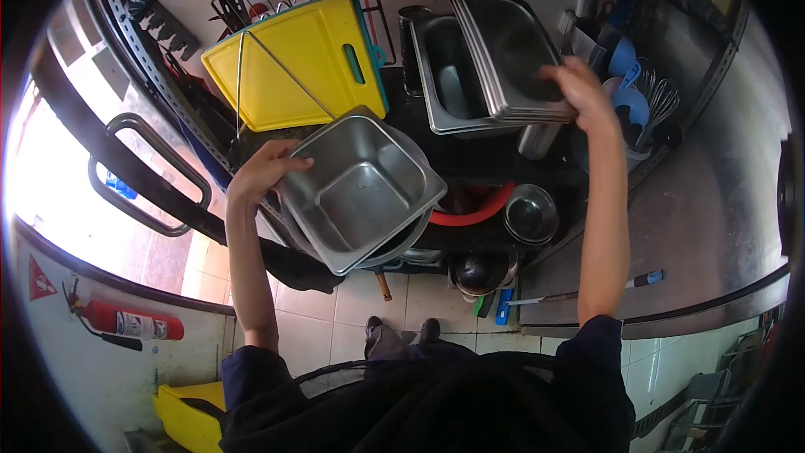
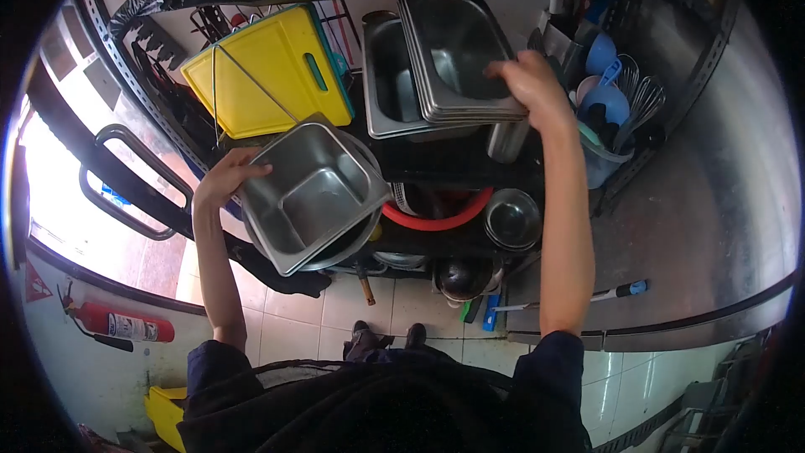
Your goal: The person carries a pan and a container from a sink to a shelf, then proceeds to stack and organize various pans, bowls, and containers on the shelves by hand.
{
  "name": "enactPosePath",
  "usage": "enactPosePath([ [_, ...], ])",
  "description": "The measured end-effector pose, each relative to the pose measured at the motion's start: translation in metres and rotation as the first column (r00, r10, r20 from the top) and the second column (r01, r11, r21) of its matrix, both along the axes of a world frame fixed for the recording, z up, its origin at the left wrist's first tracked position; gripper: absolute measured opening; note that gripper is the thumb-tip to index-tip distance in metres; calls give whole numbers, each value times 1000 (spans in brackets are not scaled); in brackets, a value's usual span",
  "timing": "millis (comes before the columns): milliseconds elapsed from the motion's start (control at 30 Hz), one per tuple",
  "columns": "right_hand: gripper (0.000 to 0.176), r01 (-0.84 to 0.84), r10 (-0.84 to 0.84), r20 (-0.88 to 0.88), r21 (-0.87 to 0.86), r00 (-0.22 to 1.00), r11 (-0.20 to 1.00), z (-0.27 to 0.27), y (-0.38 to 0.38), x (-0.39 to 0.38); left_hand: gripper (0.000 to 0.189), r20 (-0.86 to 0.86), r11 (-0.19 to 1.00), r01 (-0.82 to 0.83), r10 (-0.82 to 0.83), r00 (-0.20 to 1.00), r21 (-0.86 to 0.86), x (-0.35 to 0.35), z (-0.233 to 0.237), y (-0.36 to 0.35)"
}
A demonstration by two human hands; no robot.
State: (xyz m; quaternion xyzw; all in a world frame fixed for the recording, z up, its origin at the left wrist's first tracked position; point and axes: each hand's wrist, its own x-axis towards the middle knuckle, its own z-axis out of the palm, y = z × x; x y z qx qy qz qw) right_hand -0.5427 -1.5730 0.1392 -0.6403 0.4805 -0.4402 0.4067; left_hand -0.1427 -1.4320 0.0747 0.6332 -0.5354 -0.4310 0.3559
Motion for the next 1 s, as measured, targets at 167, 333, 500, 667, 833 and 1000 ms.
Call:
enactPosePath([
  [167,24,-58,37,132,159,991,986,38,37,12,69,281,997,27,-46,959,71,-57,17,-59],
  [333,20,-84,100,-75,186,992,979,9,16,29,44,119,979,125,-145,982,160,-84,-7,-121],
  [500,22,-119,158,-87,342,984,932,-7,15,30,28,-38,995,-6,10,999,96,-88,-42,-118],
  [667,22,-129,173,-83,379,981,916,-20,5,26,21,-509,923,-269,98,855,-275,-99,-81,-98],
  [833,25,-128,156,-62,315,986,940,-19,17,27,23,-300,922,-153,42,953,-356,-90,-76,-122],
  [1000,32,-21,96,-435,176,895,984,-39,-5,30,49,-525,941,-287,155,837,-179,-92,-66,-117],
])
